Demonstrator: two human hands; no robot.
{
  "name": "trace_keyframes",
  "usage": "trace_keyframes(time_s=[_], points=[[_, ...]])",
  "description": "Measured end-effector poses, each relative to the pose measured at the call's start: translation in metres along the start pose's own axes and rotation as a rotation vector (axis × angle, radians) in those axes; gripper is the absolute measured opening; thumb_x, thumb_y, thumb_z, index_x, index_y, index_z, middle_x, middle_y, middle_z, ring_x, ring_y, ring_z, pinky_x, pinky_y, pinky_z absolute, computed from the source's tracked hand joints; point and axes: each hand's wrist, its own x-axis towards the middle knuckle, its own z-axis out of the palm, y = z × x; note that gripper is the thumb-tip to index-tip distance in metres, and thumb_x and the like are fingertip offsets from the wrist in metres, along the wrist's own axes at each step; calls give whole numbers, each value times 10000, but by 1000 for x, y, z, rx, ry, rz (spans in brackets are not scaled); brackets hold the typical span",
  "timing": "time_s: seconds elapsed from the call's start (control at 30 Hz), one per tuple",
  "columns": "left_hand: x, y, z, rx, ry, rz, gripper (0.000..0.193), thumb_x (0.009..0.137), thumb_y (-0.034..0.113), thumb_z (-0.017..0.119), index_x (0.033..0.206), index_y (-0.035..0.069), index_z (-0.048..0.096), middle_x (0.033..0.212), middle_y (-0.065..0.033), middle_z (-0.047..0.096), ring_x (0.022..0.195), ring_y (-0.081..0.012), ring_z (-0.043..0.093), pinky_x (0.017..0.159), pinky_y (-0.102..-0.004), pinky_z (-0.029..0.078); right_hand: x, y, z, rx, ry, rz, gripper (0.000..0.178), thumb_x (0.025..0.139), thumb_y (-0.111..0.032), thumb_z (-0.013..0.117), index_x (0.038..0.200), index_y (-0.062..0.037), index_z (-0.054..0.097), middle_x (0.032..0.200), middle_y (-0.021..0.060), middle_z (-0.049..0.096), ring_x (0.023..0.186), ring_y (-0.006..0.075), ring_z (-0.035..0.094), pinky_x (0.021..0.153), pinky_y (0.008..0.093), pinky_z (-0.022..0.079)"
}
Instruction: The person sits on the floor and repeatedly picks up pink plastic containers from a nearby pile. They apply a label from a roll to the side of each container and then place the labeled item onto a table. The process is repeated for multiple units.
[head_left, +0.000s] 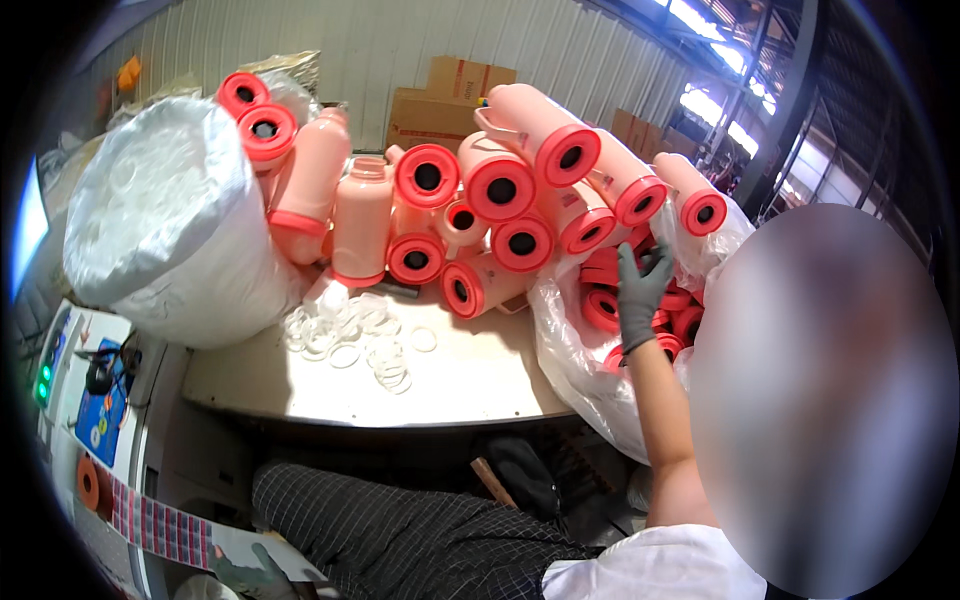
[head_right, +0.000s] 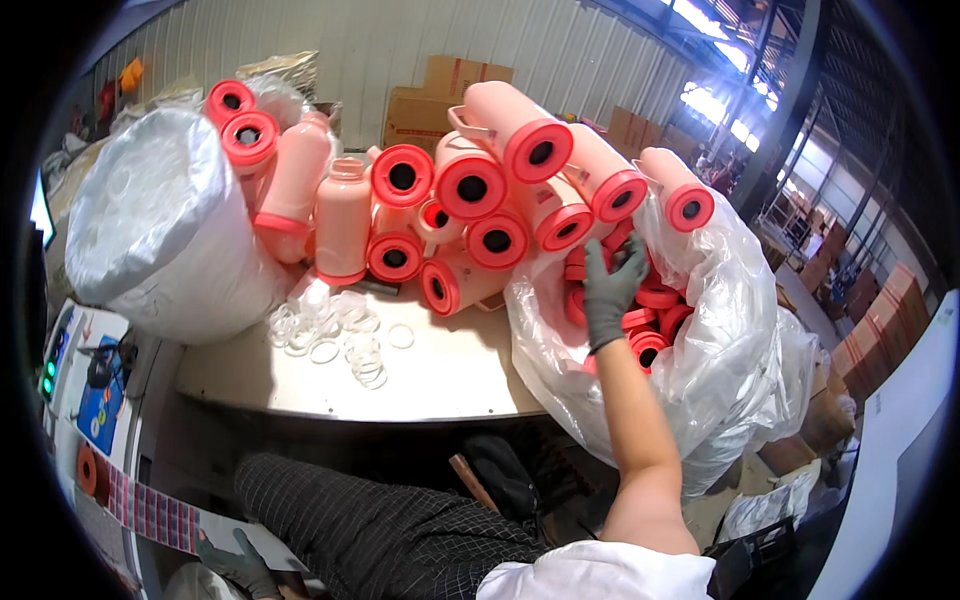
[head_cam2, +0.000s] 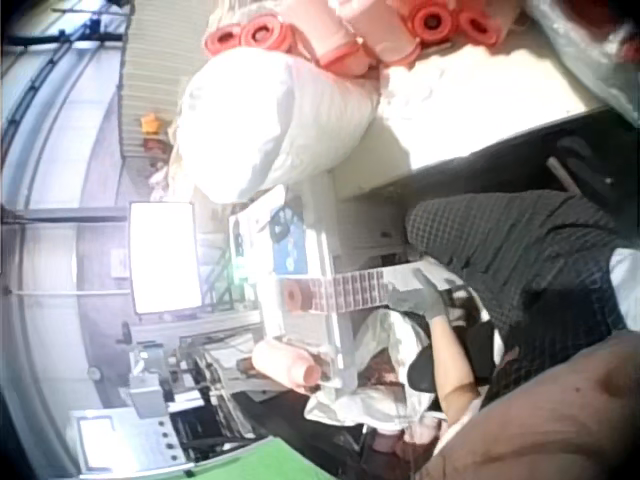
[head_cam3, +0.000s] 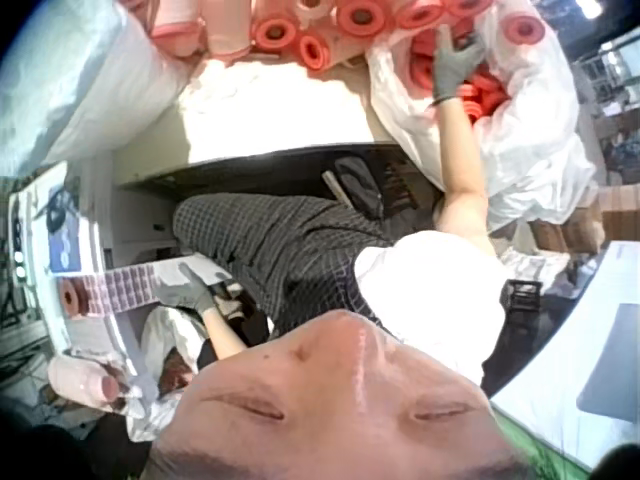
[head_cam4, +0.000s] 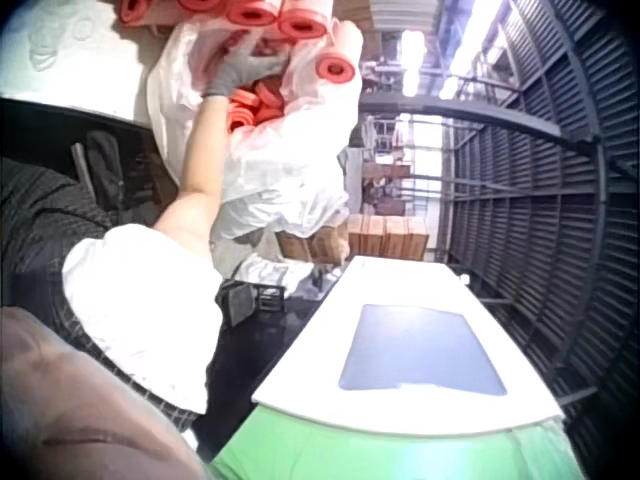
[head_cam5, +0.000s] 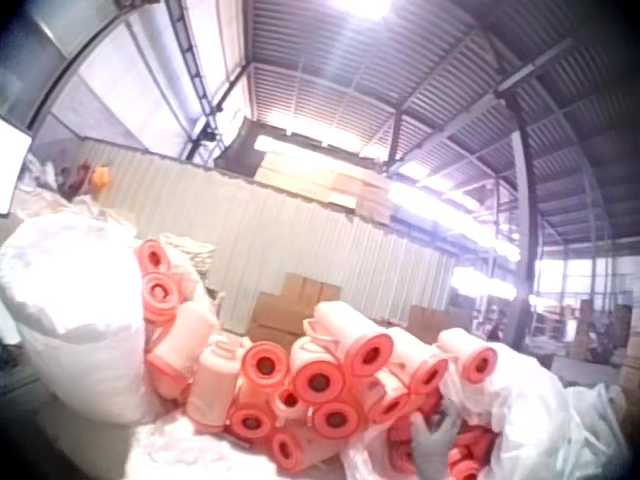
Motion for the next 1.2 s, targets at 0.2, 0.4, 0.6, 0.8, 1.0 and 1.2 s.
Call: trace_keyframes(time_s=[0.2,0.4,0.6,0.8,1.0,1.2], points=[[-3,31,-2,113,-146,201,618,936,412,747,1387,27,572,1383,-213,592,1315,-406,533,1122,-531,428,68,57,34,-322,-50,-171,1002,898,-498,765,1665,-129,237,1649,287,274,1486,487,307,1227,539,262],[-27,2,-34,308,-336,119,793,886,529,757,1425,-8,535,1391,-243,580,1310,-432,524,1100,-532,442,93,71,151,-315,-135,50,852,937,-427,629,1673,-267,230,1574,281,386,1413,521,369,1186,583,319],[-33,19,-45,113,-255,229,725,812,494,803,1255,-36,582,1193,-277,611,1147,-494,546,999,-601,443,143,74,190,-436,-413,204,764,939,-525,539,1633,-290,325,1527,250,444,1395,484,444,1155,563,380],[-39,28,-43,185,-392,127,741,805,503,801,1283,-21,585,1263,-275,614,1210,-478,541,1038,-587,444,135,89,151,-245,-31,-81,803,907,-605,654,1488,-67,520,1379,249,595,1339,444,520,1141,540,396],[-53,3,-36,169,-526,-55,769,813,524,794,1312,-20,576,1291,-270,610,1226,-466,543,1046,-564,451,155,102,-14,-851,-3,-477,455,832,-471,787,1087,-109,680,1061,131,667,1014,358,627,911,477,491],[-63,-24,-20,136,-665,-238,798,822,545,787,1342,-18,566,1319,-264,605,1242,-454,546,1053,-542,459,124,128,-109,-1296,-365,-560,521,819,-376,758,1289,-181,644,1333,111,611,1283,360,544,1110,554,383]])
